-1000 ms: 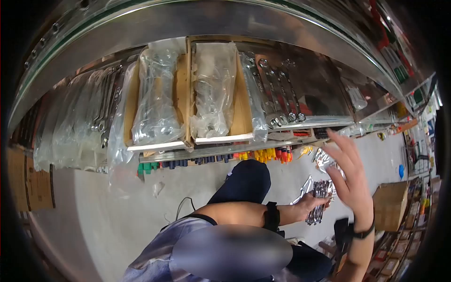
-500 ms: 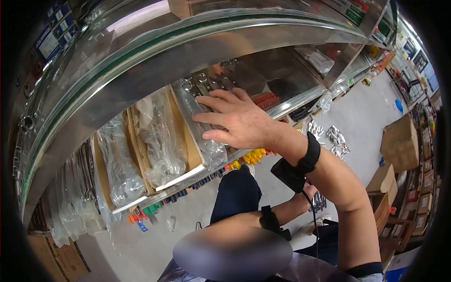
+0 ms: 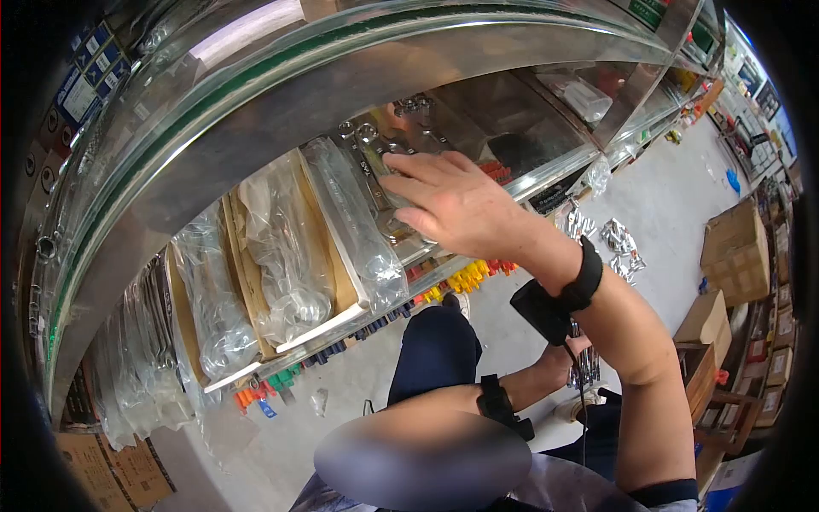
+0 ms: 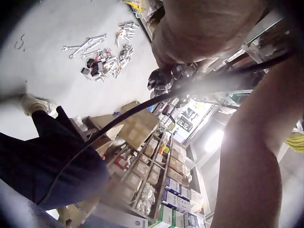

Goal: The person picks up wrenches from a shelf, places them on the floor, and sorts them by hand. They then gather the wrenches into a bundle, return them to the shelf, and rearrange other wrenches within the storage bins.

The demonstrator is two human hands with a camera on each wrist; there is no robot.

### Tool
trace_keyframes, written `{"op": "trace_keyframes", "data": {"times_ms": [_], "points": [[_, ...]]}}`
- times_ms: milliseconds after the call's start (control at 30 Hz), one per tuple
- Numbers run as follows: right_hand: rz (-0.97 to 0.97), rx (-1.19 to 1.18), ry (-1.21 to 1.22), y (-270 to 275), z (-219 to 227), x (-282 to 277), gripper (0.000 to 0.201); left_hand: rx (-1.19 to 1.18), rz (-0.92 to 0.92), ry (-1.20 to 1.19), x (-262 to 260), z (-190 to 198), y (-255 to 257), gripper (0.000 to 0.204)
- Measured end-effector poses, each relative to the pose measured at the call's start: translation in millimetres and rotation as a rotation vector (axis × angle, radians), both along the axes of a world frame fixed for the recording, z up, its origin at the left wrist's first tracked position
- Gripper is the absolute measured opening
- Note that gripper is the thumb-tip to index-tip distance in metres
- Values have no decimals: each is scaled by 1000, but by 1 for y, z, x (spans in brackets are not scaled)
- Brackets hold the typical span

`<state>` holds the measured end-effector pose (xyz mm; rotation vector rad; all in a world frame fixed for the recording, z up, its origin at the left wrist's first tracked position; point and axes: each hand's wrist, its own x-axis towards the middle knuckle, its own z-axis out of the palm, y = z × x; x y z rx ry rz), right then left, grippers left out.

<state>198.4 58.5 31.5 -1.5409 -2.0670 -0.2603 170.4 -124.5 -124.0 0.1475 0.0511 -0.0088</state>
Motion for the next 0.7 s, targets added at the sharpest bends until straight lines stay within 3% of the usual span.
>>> {"op": "trace_keyframes", "data": {"times_ms": [100, 167, 333, 500, 567, 700], "points": [[-37, 2, -33, -5, 1, 15, 30, 82, 49, 100, -3, 21, 2, 24], [-55, -31, -52, -8, 2, 25, 29, 88, 16, 230, -7, 36, 8, 8], [-36, -75, -4, -4, -1, 33, 32, 112, -9, 232, -3, 29, 0, 11], [13, -48, -168, -1, 10, 8, 37, 95, 14, 249, -4, 39, 4, 10], [59, -86, -170, 4, 10, -1, 35, 147, -47, 180, -8, 41, 10, 8], [78, -71, -96, 8, 3, 0, 28, 120, 21, 171, -7, 37, 8, 11]]}}
